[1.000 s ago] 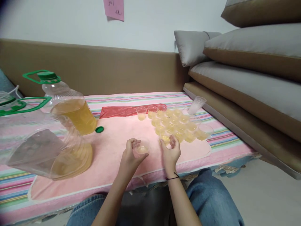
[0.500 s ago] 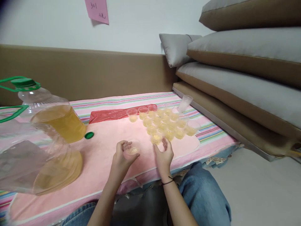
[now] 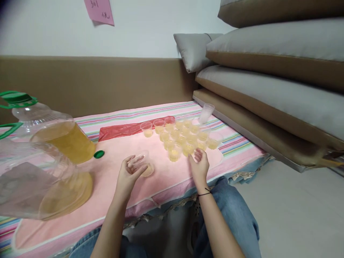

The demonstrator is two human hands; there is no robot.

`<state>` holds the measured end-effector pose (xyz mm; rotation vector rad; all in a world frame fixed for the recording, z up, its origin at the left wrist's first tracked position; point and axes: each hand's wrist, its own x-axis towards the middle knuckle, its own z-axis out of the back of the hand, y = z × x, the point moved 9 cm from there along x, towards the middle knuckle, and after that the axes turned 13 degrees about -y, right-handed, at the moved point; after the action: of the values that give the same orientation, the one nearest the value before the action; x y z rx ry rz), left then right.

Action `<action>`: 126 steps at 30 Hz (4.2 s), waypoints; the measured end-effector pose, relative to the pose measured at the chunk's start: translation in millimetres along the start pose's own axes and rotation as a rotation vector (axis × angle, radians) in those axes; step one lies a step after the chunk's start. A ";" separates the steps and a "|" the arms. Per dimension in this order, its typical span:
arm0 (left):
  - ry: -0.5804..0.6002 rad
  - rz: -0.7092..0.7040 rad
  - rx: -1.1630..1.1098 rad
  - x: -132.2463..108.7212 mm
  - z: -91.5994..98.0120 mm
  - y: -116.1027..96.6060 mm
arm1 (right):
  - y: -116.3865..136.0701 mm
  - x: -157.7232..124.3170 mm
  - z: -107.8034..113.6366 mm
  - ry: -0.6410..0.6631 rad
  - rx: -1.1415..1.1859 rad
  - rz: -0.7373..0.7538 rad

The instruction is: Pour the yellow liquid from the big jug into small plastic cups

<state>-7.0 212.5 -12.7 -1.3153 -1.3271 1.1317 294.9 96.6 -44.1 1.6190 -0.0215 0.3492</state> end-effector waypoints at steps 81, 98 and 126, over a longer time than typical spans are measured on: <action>0.248 -0.189 0.299 -36.1 -35.6 9.3 | 118.0 -98.7 -5.4 0.292 -0.233 0.866; 0.255 -0.163 0.271 -35.8 -35.8 10.3 | 119.9 -101.5 -6.9 0.309 -0.279 0.900; 0.275 -0.157 0.278 -36.3 -37.9 12.6 | 121.5 -103.5 -6.6 0.316 -0.280 0.920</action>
<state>32.5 176.4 -19.6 -1.0968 -1.0121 0.9495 167.9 72.4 49.6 1.1750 -0.5614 1.2446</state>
